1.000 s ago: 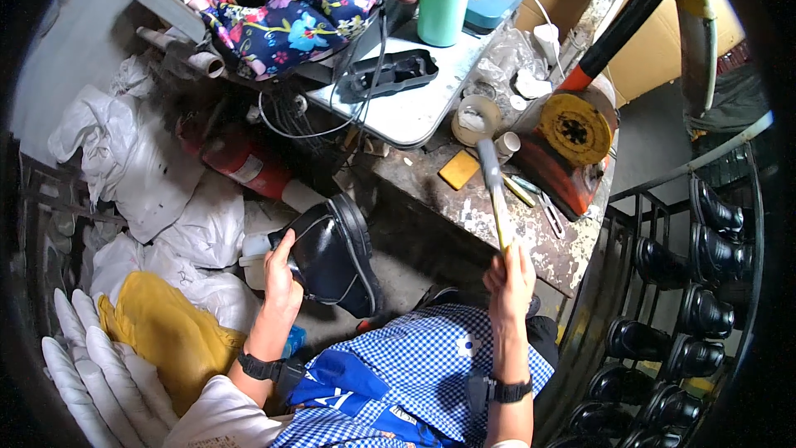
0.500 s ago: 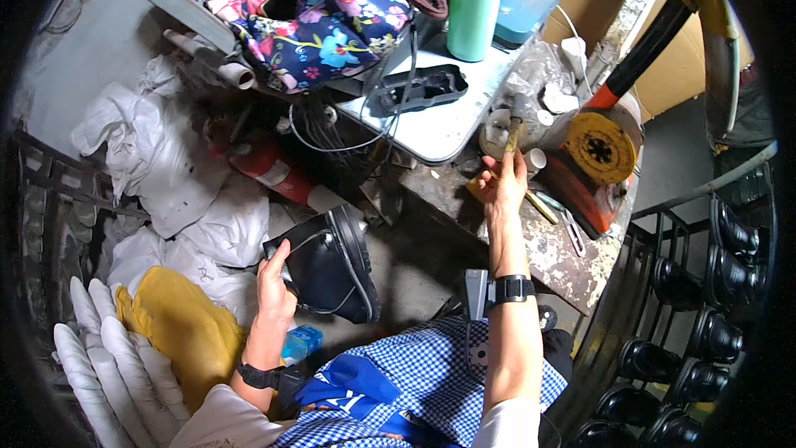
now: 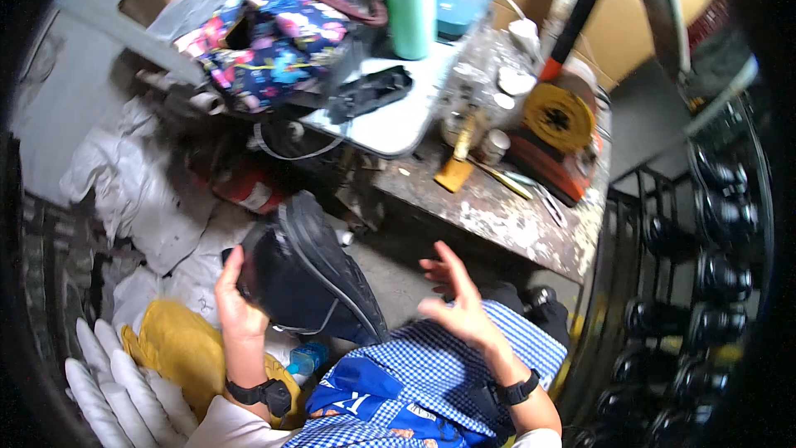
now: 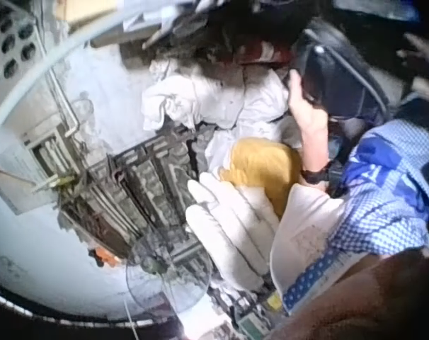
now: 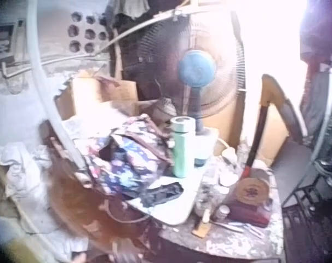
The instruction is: Cleaning and inspecting black shoes in a manufacturing facility.
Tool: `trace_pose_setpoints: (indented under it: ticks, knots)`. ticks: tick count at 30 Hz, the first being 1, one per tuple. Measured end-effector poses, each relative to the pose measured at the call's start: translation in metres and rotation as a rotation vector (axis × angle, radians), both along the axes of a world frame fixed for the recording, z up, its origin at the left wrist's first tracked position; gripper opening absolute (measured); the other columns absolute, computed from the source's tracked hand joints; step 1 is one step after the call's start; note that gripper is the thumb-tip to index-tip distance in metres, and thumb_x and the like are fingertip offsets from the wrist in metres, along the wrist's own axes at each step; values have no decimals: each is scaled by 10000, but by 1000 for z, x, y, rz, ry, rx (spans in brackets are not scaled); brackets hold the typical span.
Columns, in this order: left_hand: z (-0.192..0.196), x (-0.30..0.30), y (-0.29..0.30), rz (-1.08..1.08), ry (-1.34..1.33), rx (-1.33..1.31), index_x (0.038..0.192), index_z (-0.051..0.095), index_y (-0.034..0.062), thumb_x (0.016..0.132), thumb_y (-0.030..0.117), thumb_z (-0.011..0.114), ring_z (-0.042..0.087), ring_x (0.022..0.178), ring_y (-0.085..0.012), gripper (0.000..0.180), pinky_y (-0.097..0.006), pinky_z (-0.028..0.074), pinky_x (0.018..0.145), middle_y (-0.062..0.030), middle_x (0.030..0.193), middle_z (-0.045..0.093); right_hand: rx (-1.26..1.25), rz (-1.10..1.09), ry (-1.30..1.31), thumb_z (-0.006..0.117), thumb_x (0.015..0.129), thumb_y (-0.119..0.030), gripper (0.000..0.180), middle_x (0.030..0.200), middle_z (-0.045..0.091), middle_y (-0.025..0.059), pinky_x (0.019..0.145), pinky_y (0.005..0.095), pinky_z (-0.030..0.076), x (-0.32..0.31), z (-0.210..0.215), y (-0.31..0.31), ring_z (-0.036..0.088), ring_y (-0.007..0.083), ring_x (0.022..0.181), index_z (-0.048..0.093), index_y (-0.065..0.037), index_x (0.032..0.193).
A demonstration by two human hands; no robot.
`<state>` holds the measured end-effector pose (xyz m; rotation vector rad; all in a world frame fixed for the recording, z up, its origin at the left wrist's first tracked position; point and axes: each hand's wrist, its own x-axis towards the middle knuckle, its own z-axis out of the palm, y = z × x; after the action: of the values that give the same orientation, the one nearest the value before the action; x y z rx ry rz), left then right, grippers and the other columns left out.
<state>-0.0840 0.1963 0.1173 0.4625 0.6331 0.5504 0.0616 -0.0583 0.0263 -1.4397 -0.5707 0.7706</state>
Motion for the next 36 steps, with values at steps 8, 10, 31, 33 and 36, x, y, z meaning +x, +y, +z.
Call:
trace_pose_setpoints:
  ticks: [8, 10, 31, 33, 36]
  knots:
    - [36, 54, -57, -220, -261, -246, 1079, 572, 13, 911, 188, 403, 571, 996, -253, 295, -395, 418, 922, -140, 1060, 597, -74, -363, -761, 818, 552, -237, 1020, 1299, 341, 268, 957, 408, 357, -69, 25, -58, 406, 376, 1171, 205, 37, 1320]
    - [45, 71, -81, -346, -285, -277, 1072, 574, 15, 908, 200, 419, 575, 988, -248, 292, -394, 418, 923, -137, 1048, 603, -128, -444, -752, 811, 556, -199, 975, 1244, 404, 266, 925, 391, 390, -74, 22, -80, 460, 370, 1117, 235, 45, 1304]
    - [-9, 113, -328, -832, -557, 1750, 792, 571, 44, 675, 134, 707, 545, 717, -221, 201, -299, 434, 612, -71, 755, 565, -789, -1197, -988, 743, 546, -139, 696, 879, 619, 202, 626, 334, 512, -130, 41, -223, 634, 295, 675, 456, 108, 1130]
    - [-12, 109, -335, -923, -421, 1809, 768, 546, 49, 665, 170, 719, 531, 692, -217, 235, -300, 428, 599, -66, 722, 541, -818, -1167, -968, 740, 544, -145, 697, 896, 615, 207, 634, 337, 512, -139, 37, -222, 634, 299, 690, 457, 110, 1127]
    - [-30, 106, -336, -1067, -185, 1771, 713, 465, 65, 619, 289, 763, 472, 594, -170, 385, -279, 401, 541, -40, 640, 461, -822, -1133, -910, 733, 552, -155, 677, 943, 606, 218, 645, 334, 511, -149, 30, -218, 636, 301, 720, 464, 110, 1115]
